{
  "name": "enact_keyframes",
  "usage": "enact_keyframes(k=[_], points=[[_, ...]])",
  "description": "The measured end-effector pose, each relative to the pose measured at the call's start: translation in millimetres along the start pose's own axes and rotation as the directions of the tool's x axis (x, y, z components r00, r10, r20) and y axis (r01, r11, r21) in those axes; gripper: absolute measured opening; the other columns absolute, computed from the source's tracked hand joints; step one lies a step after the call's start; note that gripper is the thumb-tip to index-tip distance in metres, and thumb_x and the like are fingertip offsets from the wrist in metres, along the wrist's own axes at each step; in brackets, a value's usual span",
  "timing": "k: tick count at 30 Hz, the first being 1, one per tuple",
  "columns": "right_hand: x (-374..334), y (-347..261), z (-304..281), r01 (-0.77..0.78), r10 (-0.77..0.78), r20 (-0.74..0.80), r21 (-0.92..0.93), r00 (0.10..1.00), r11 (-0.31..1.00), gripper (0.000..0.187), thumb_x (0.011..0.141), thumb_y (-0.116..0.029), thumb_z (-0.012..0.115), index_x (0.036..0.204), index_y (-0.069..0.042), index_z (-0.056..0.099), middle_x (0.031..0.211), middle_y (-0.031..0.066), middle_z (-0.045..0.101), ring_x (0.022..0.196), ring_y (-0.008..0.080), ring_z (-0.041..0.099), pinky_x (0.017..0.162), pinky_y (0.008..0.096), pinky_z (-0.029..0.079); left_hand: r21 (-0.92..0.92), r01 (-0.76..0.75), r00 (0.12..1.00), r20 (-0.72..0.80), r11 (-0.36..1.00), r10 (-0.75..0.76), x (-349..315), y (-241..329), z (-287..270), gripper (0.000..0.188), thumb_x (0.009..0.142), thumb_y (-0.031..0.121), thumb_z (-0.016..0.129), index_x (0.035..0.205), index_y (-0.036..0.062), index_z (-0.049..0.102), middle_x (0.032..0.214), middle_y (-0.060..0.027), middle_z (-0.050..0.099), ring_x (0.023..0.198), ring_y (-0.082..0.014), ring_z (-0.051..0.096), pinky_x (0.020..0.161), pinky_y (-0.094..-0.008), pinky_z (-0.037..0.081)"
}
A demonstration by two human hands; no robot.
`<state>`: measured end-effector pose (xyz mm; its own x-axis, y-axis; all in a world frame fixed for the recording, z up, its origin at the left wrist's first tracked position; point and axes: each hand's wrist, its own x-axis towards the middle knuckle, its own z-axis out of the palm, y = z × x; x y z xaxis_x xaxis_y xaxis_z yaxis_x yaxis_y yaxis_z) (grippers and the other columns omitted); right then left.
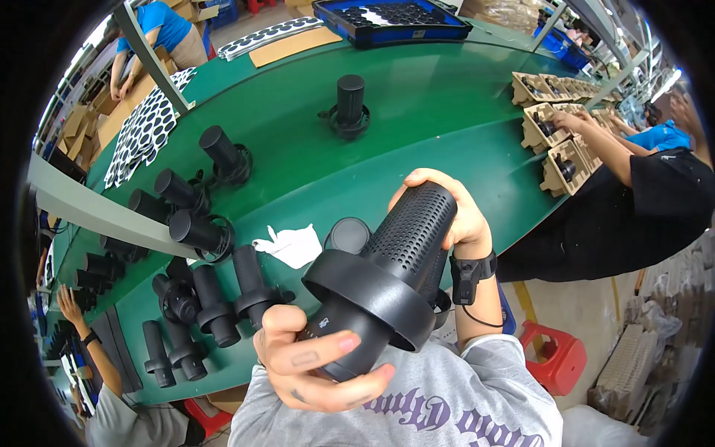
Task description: The person picks up a microphone and a shock mount, fits the microphone into the mount, and rotates it before placing the assembly into a cardboard tray. This process is repeated multiple times with other microphones and mounts.
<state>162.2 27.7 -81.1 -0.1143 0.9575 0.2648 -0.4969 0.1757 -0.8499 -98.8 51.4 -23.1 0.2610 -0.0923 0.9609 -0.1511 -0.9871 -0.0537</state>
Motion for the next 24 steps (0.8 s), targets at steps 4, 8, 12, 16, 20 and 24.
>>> enact_keyframes(k=[4, 8, 12, 16, 20, 24], points=[[2.8, 0.4, -6.7, 0.124, -0.122, 0.158, -0.001, 0.980, 0.992, 0.089, 0.052, -0.025, 0.095, 0.127, -0.007, 0.051, 0.107, 0.0306, 0.060, 0.094, 0.0333, 0.065, 0.079, 0.0405, 0.054, -0.027, -0.083, 0.997, 0.003, 0.996, 0.083, 4.1, 0.2, 1.1, 0.009, 0.068, 0.030, 0.067, 0.076, 0.0288, 0.070, 0.089, 0.0217, 0.063, 0.084, -0.0020, 0.054, 0.054, -0.0309, 0.023], [5.9, 2.9, -4.1, 0.181, -0.201, 0.207, 0.108, 0.958, 0.977, 0.082, 0.057, -0.017, 0.092, 0.128, -0.010, 0.051, 0.105, 0.0338, 0.059, 0.093, 0.0371, 0.065, 0.077, 0.0424, 0.055, -0.054, -0.027, 1.000, -0.006, 0.998, 0.026, 10.0, -2.9, 1.9, 0.013, 0.066, 0.028, 0.068, 0.077, 0.0315, 0.071, 0.086, 0.0137, 0.064, 0.075, 0.0020, 0.051, 0.053, -0.0288, 0.023], [6.0, 2.5, -2.1, 0.207, -0.229, 0.205, 0.125, 0.952, 0.970, 0.080, 0.057, -0.015, 0.092, 0.127, -0.010, 0.052, 0.104, 0.0349, 0.059, 0.093, 0.0385, 0.065, 0.076, 0.0428, 0.056, -0.061, -0.113, 0.994, -0.022, 0.992, 0.111, 8.0, -4.8, 6.2, 0.014, 0.066, 0.026, 0.068, 0.078, 0.0312, 0.072, 0.084, 0.0121, 0.065, 0.074, 0.0014, 0.054, 0.053, -0.0289, 0.024], [-13.8, -26.3, -11.9, 0.165, -0.177, -0.068, -0.150, 0.982, 0.975, 0.089, 0.048, -0.019, 0.095, 0.124, -0.004, 0.052, 0.108, 0.0302, 0.060, 0.095, 0.0344, 0.065, 0.080, 0.0400, 0.055, -0.047, 0.059, 0.993, 0.107, 0.997, -0.054, 9.8, -6.7, -5.1, 0.017, 0.068, 0.016, 0.064, 0.079, 0.0249, 0.073, 0.091, 0.0048, 0.068, 0.089, -0.0078, 0.061, 0.056, -0.0306, 0.028], [-8.9, -89.1, -21.3, -0.192, -0.128, -0.352, -0.741, 0.927, 0.643, 0.078, 0.062, -0.017, 0.088, 0.129, -0.002, 0.051, 0.101, 0.0076, 0.064, 0.087, 0.0145, 0.063, 0.074, 0.0305, 0.052, 0.081, 0.512, 0.840, 0.162, 0.855, -0.518, 3.8, -18.5, -29.3, 0.036, 0.067, -0.001, 0.065, 0.099, 0.0148, 0.069, 0.114, -0.0052, 0.064, 0.100, -0.0263, 0.061, 0.077, -0.0360, 0.046], [17.1, -90.6, -53.9, -0.514, -0.232, -0.470, -0.835, 0.852, -0.195, 0.056, 0.066, -0.023, 0.081, 0.117, -0.011, 0.064, 0.088, 0.0104, 0.067, 0.077, 0.0215, 0.065, 0.074, 0.0317, 0.052, 0.415, 0.723, 0.323, 0.504, 0.552, -0.801, -4.3, -41.4, -17.6, 0.073, 0.068, 0.021, 0.079, 0.135, 0.0131, 0.049, 0.136, -0.0181, 0.047, 0.118, -0.0378, 0.051, 0.096, -0.0428, 0.046]])
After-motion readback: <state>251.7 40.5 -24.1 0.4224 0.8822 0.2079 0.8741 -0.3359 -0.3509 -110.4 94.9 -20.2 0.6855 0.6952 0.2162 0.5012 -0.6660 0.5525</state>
